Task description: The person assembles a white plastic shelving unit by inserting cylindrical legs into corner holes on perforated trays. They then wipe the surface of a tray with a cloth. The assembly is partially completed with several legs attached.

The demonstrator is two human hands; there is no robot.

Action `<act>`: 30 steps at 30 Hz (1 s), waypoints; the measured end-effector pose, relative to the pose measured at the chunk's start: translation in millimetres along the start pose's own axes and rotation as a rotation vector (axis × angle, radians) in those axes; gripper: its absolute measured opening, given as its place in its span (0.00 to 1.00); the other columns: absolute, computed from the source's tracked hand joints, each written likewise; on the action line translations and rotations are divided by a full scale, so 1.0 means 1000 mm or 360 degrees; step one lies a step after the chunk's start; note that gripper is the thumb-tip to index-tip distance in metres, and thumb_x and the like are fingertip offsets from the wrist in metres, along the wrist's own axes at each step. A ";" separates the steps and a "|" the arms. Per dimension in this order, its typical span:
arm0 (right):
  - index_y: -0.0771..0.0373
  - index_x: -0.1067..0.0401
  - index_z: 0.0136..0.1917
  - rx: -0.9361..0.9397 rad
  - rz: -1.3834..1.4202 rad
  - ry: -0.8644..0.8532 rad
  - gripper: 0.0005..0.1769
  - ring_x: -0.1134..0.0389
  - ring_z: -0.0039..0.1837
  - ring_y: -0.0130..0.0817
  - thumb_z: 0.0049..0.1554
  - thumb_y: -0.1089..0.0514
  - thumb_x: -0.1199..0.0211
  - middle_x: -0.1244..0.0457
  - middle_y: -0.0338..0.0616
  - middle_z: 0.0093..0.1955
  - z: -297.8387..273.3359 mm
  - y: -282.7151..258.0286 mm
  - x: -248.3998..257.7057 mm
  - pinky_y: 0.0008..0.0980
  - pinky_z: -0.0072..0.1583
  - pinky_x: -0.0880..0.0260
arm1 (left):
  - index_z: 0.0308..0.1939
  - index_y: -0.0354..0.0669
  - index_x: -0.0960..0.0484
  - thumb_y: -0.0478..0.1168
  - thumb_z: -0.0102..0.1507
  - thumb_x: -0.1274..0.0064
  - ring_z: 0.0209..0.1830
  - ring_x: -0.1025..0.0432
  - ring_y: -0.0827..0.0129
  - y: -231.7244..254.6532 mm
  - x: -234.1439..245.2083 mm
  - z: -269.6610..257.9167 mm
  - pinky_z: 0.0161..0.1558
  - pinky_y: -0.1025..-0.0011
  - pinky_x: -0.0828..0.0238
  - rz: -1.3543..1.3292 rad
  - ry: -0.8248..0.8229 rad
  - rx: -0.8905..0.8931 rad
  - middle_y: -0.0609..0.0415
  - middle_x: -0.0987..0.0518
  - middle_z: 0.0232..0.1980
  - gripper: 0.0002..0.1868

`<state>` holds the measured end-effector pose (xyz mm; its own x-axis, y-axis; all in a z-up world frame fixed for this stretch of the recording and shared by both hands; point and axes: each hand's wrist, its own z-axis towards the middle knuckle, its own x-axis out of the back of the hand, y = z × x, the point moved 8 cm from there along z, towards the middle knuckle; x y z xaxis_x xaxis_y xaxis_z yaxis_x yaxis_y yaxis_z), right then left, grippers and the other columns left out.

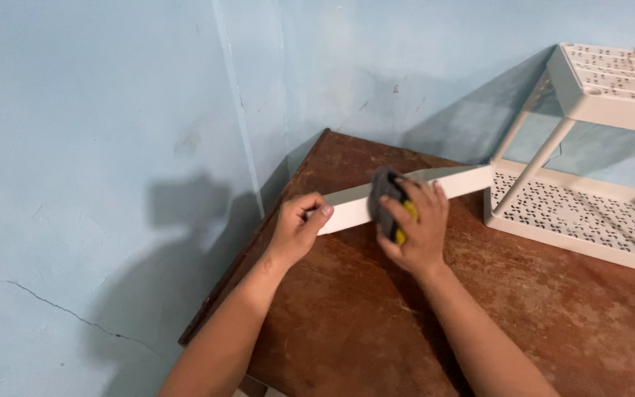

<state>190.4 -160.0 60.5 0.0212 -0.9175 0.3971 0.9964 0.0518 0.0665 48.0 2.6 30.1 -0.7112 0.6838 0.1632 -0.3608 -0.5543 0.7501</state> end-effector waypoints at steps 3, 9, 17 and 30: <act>0.50 0.36 0.70 -0.0328 0.0034 0.0056 0.31 0.44 0.77 0.56 0.53 0.56 0.33 0.44 0.54 0.74 -0.005 0.021 0.011 0.62 0.80 0.54 | 0.33 0.37 0.23 0.45 0.67 0.45 0.26 0.37 0.81 0.013 -0.002 0.003 0.27 0.74 0.42 -0.0038 -0.0045 0.0026 0.60 0.27 0.27 0.15; 0.49 0.35 0.67 -0.0089 0.0215 0.0032 0.36 0.45 0.76 0.57 0.45 0.54 0.31 0.43 0.53 0.71 0.005 -0.045 -0.005 0.60 0.76 0.49 | 0.33 0.38 0.31 0.50 0.78 0.60 0.27 0.42 0.80 0.019 -0.009 0.003 0.30 0.74 0.46 0.0076 0.0019 -0.0047 0.61 0.37 0.26 0.23; 0.50 0.36 0.66 0.0105 0.0188 0.0002 0.34 0.44 0.75 0.55 0.47 0.48 0.31 0.44 0.54 0.72 0.005 -0.016 -0.008 0.63 0.76 0.53 | 0.32 0.38 0.26 0.47 0.74 0.52 0.28 0.39 0.80 0.012 0.000 0.004 0.30 0.74 0.44 -0.0025 0.0040 0.0013 0.61 0.32 0.26 0.19; 0.47 0.33 0.67 0.0026 0.0266 -0.0022 0.33 0.47 0.78 0.54 0.48 0.48 0.32 0.43 0.48 0.73 0.006 -0.065 -0.011 0.59 0.77 0.50 | 0.33 0.43 0.33 0.53 0.79 0.63 0.34 0.40 0.80 0.001 -0.001 -0.002 0.38 0.75 0.43 -0.0271 0.0010 -0.0080 0.64 0.36 0.31 0.24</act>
<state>124.8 -150.5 57.2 0.1852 -0.8900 0.4166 0.9777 0.2097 0.0134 47.2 0.3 28.7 -0.6409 0.7670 0.0326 -0.5058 -0.4538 0.7336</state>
